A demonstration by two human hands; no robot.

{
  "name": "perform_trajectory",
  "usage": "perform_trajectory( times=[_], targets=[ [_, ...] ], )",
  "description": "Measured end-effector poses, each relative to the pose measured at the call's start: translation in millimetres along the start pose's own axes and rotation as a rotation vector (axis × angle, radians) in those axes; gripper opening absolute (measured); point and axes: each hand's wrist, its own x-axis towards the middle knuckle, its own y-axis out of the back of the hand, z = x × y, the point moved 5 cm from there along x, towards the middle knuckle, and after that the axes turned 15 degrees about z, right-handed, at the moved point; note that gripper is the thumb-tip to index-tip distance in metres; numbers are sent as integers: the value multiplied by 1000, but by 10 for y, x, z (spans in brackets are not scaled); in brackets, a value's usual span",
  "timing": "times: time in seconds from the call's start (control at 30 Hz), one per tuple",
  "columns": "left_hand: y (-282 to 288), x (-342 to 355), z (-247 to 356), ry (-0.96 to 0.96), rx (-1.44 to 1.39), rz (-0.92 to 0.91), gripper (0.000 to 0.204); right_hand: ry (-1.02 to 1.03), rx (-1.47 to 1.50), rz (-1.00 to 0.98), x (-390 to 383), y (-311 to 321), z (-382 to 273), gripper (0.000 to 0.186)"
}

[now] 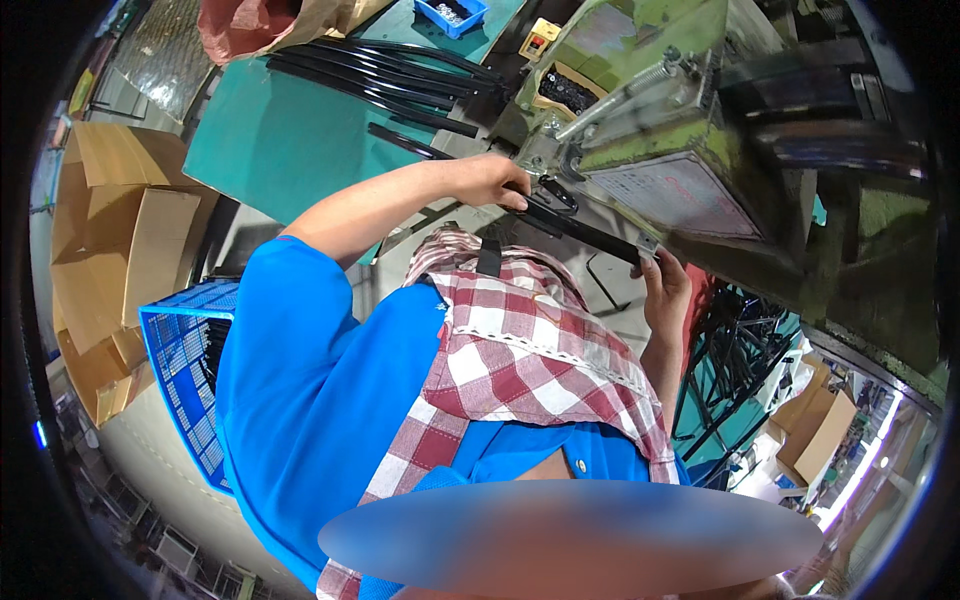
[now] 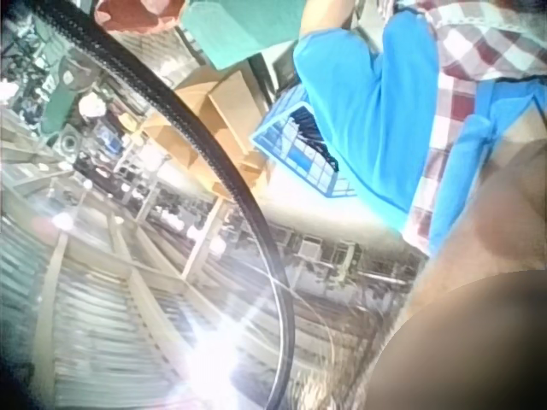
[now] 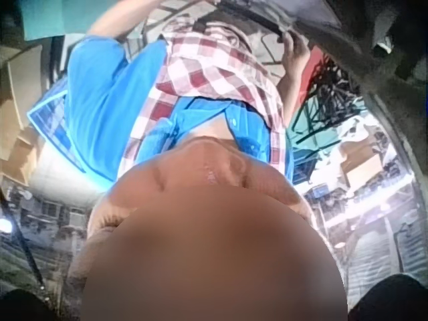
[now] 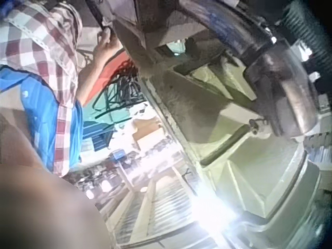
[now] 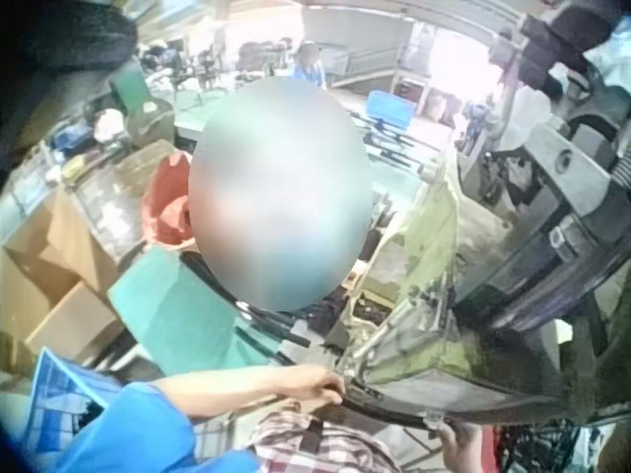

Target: The person uses a manual bending machine to bend black metal rods into a curved shape. They repeatedly pick up rods, insert them into the machine, operate the lever to bend them, and place the finished pieces onto a red tray.

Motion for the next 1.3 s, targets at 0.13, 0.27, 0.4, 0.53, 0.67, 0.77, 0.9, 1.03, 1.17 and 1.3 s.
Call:
perform_trajectory(
  times=[0.13,0.27,0.4,0.53,0.67,0.77,0.9,1.03,1.17,1.3],
  targets=[
    [126,40,123,-9,-19,-4,32,-2,145,49,115,9,40,18],
    [457,98,547,110,90,-37,30,27,250,82,201,14,20,14],
    [411,126,458,71,79,11,41,-80,263,124,212,16,139,11],
    [302,87,411,213,-50,-116,34,-138,280,119,169,7,107,14],
    [245,98,436,221,-116,-147,31,-76,284,159,209,92,52,17],
    [236,129,387,222,-193,-147,30,-73,252,43,219,195,198,30],
    [360,139,424,209,-38,-55,29,11,186,85,224,185,166,31],
    [440,173,414,37,74,57,27,123,72,149,297,122,28,33],
    [437,130,373,25,-151,-73,17,-10,200,131,388,233,272,30],
    [448,108,330,108,-163,-56,17,-164,495,151,376,168,296,24]
  ],
)
